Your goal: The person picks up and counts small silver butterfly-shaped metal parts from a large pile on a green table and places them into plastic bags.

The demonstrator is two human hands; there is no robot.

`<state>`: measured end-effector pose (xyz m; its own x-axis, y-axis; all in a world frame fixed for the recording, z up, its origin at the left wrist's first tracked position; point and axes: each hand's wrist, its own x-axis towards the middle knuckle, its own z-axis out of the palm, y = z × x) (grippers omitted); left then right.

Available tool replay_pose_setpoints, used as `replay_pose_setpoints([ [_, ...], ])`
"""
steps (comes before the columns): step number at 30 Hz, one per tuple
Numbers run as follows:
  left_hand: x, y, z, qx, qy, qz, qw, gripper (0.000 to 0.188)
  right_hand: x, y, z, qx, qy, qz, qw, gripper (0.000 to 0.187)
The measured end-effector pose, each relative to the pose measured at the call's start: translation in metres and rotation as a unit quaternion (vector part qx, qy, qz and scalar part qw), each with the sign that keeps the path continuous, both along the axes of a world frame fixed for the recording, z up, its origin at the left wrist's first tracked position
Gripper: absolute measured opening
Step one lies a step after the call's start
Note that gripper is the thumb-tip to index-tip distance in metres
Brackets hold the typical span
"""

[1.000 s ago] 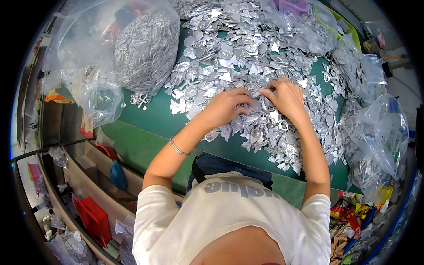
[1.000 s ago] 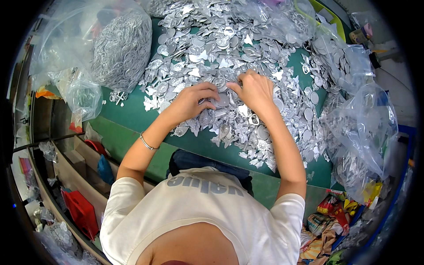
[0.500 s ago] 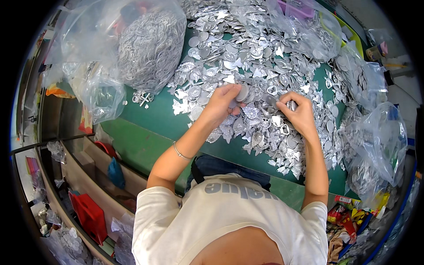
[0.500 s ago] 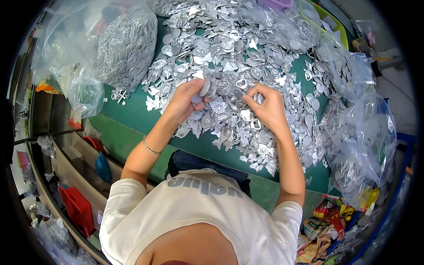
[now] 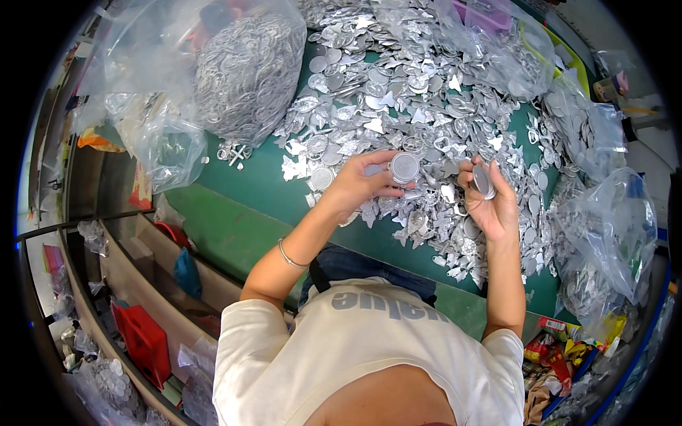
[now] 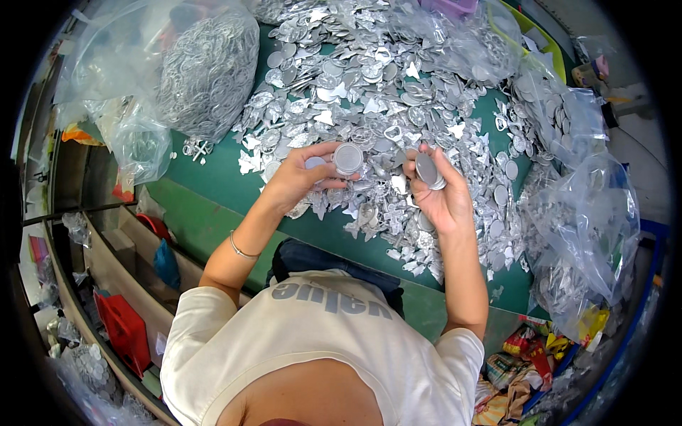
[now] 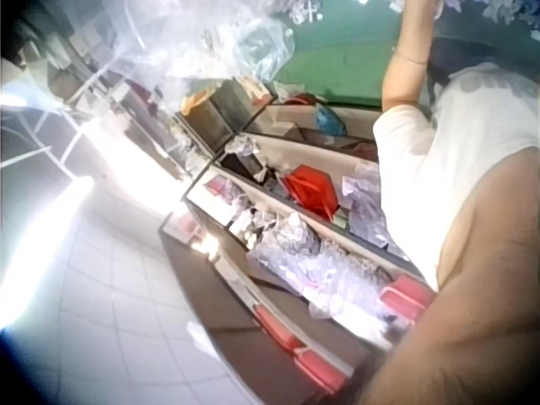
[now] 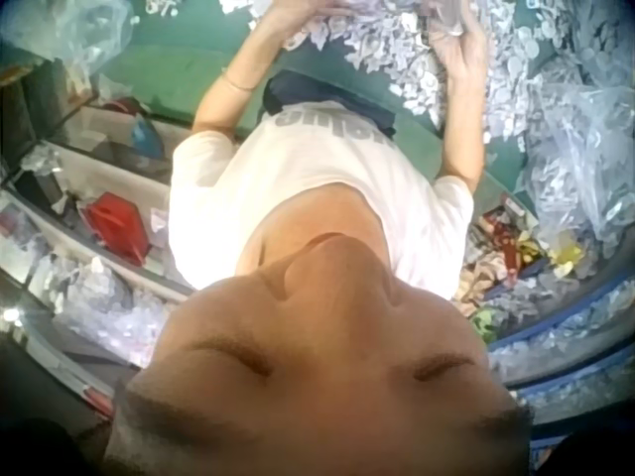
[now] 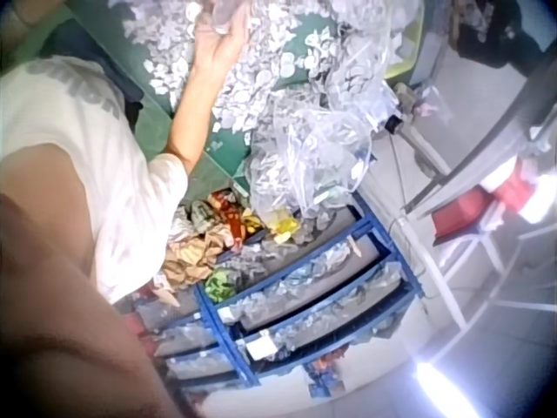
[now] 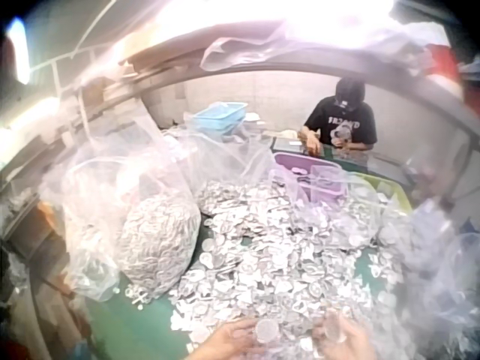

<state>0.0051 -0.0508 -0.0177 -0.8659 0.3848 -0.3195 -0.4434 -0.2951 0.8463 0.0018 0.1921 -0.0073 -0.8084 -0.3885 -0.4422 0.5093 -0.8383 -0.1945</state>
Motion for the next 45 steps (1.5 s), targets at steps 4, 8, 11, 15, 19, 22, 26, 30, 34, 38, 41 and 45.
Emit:
replay_pose_setpoints([
  [4, -0.007, -0.010, -0.006, -0.125, 0.051, 0.015, 0.991, 0.029, -0.004, -0.001, 0.000, 0.119, 0.102, 0.018, 0.988, 0.018],
  [8, -0.010, -0.013, 0.003, -0.356, 0.106, 0.069, 0.926, 0.020, -0.026, -0.009, 0.003, 0.554, 0.358, 0.092, 0.746, 0.011],
  [11, -0.008, -0.017, -0.015, -0.472, 0.320, 0.186, 0.800, 0.017, -0.035, -0.044, 0.009, 0.810, 0.433, 0.111, 0.379, 0.018],
  [15, -0.005, -0.012, -0.042, -0.442, 0.292, 0.215, 0.821, 0.026, -0.042, -0.051, -0.021, 0.884, 0.403, 0.177, 0.159, 0.036],
  [19, 0.004, -0.009, -0.023, 0.031, 0.066, 0.156, 0.985, 0.021, -0.065, -0.023, -0.028, 0.811, 0.517, 0.231, 0.148, 0.034],
  [22, 0.017, 0.013, -0.032, 0.192, -0.038, 0.147, 0.970, 0.013, -0.059, -0.040, -0.010, 0.817, 0.492, 0.281, 0.107, 0.032],
  [26, 0.025, 0.020, -0.028, 0.172, -0.041, 0.118, 0.977, 0.014, -0.054, -0.046, 0.021, 0.789, 0.533, 0.288, 0.100, 0.033],
  [30, 0.023, 0.022, -0.024, 0.222, -0.072, 0.094, 0.968, 0.019, -0.087, 0.016, -0.028, 0.757, 0.525, 0.167, 0.351, 0.028],
  [34, 0.036, 0.018, -0.015, 0.281, -0.113, 0.082, 0.950, 0.034, -0.048, -0.008, 0.005, 0.480, 0.167, 0.017, 0.861, 0.036],
  [38, 0.039, 0.011, -0.009, 0.159, -0.106, 0.035, 0.981, 0.033, -0.046, -0.011, -0.005, -0.095, 0.092, 0.161, 0.978, 0.056],
  [41, 0.029, 0.011, -0.020, -0.264, 0.258, 0.084, 0.926, 0.028, -0.045, -0.016, 0.000, -0.054, 0.110, 0.130, 0.984, 0.042],
  [45, 0.000, 0.019, -0.007, -0.492, 0.381, 0.063, 0.780, 0.027, -0.049, -0.009, -0.004, 0.034, 0.175, 0.145, 0.973, 0.023],
])
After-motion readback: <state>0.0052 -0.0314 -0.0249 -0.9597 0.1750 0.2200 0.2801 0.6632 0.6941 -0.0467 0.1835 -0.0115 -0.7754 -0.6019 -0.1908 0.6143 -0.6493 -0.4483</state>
